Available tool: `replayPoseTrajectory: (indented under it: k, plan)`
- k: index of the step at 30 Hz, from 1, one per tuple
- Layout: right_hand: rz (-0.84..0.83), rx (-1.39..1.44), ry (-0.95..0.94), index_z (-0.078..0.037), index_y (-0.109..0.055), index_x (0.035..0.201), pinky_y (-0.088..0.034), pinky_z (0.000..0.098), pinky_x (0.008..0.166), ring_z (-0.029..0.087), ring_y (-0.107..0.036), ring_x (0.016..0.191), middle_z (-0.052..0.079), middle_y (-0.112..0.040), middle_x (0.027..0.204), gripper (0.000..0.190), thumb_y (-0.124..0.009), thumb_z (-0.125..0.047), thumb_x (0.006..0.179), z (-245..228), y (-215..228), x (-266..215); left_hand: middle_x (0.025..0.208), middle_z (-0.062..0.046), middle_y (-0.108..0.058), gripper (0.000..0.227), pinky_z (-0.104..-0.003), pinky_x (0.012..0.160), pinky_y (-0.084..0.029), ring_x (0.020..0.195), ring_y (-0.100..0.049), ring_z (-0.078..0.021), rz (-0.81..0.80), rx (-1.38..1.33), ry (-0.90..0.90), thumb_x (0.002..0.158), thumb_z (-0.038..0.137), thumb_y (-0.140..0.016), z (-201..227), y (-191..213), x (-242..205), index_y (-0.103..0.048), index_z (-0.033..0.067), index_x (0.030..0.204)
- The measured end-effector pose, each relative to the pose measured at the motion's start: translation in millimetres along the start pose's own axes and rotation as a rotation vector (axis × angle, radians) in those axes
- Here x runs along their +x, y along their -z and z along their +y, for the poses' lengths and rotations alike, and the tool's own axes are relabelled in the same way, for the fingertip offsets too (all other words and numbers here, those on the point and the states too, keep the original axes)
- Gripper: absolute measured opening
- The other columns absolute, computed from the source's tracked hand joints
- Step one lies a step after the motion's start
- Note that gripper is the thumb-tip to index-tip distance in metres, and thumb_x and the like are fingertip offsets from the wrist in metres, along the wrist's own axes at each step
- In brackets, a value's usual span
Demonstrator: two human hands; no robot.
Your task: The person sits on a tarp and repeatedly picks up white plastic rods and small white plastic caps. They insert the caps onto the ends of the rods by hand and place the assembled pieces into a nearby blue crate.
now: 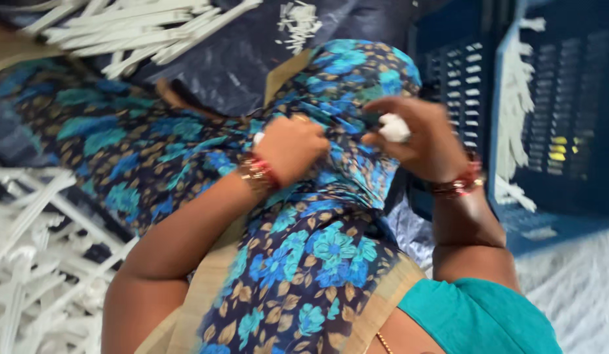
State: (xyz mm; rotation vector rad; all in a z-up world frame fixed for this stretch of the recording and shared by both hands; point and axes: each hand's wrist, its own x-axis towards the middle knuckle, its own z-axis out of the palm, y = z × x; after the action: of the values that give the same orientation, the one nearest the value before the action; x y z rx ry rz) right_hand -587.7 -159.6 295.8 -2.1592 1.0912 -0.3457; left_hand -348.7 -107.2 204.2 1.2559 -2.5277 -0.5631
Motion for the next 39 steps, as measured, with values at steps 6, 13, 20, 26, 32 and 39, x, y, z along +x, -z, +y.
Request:
replayPoseTrajectory:
  k: [6,13,20,26,32,39]
  plan:
    - [-0.324,0.316,-0.292,-0.006,-0.061,0.127,-0.058,0.0289,0.066,0.012,-0.072,0.08,0.007,-0.072,0.093,0.048,-0.079,-0.024,0.086,48,-54,-49,0.079,0.002,-0.06,0.004,-0.036,0.06,-0.045,0.081,-0.062,-0.0205,0.36,-0.092,-0.046,0.086,0.02,-0.073,-6,49,-24,-0.07,0.0168,0.085]
    - [-0.107,0.526,-0.498,-0.001,-0.065,0.11,-0.057,0.0259,0.063,0.008,-0.068,0.074,0.003,-0.064,0.086,0.028,-0.073,-0.024,0.096,109,-88,-140,0.082,0.006,-0.056,0.009,-0.033,0.062,-0.041,0.083,-0.059,-0.0149,0.523,-0.101,-0.177,0.088,0.018,-0.071,8,64,-34,-0.072,0.0156,0.097]
    - [0.187,0.488,-0.574,0.0,-0.07,0.102,-0.051,0.0251,0.059,0.009,-0.064,0.065,0.0,-0.067,0.076,0.021,-0.065,-0.02,0.097,74,-93,-170,0.082,0.006,-0.055,0.012,-0.03,0.063,-0.04,0.084,-0.059,-0.0128,0.616,-0.091,-0.209,0.091,0.019,-0.068,-4,66,-65,-0.072,0.0162,0.101]
    - [0.285,0.252,-0.685,-0.001,-0.067,0.09,-0.045,0.0263,0.057,0.009,-0.058,0.061,0.003,-0.063,0.07,0.017,-0.065,-0.014,0.099,9,-91,-161,0.082,0.008,-0.057,0.01,-0.031,0.064,-0.041,0.086,-0.061,-0.012,0.757,-0.141,-0.136,0.088,0.019,-0.068,-20,56,-129,-0.071,0.0188,0.097]
    - [0.369,0.223,-0.648,-0.002,-0.066,0.089,-0.042,0.0268,0.056,0.01,-0.056,0.062,0.002,-0.061,0.072,0.016,-0.066,-0.013,0.1,-58,-86,-166,0.087,0.007,-0.059,0.015,-0.03,0.068,-0.043,0.091,-0.062,-0.0129,0.884,-0.237,-0.183,0.09,0.021,-0.07,-29,60,-183,-0.074,0.0199,0.105]
    - [0.603,0.325,-0.588,0.0,-0.067,0.101,-0.044,0.0267,0.063,0.012,-0.057,0.068,0.005,-0.063,0.077,0.007,-0.066,-0.006,0.102,-119,-86,-170,0.095,0.007,-0.062,0.016,-0.03,0.07,-0.047,0.097,-0.064,-0.0144,0.921,-0.178,-0.338,0.094,0.017,-0.072,-35,109,-210,-0.073,0.0184,0.109]
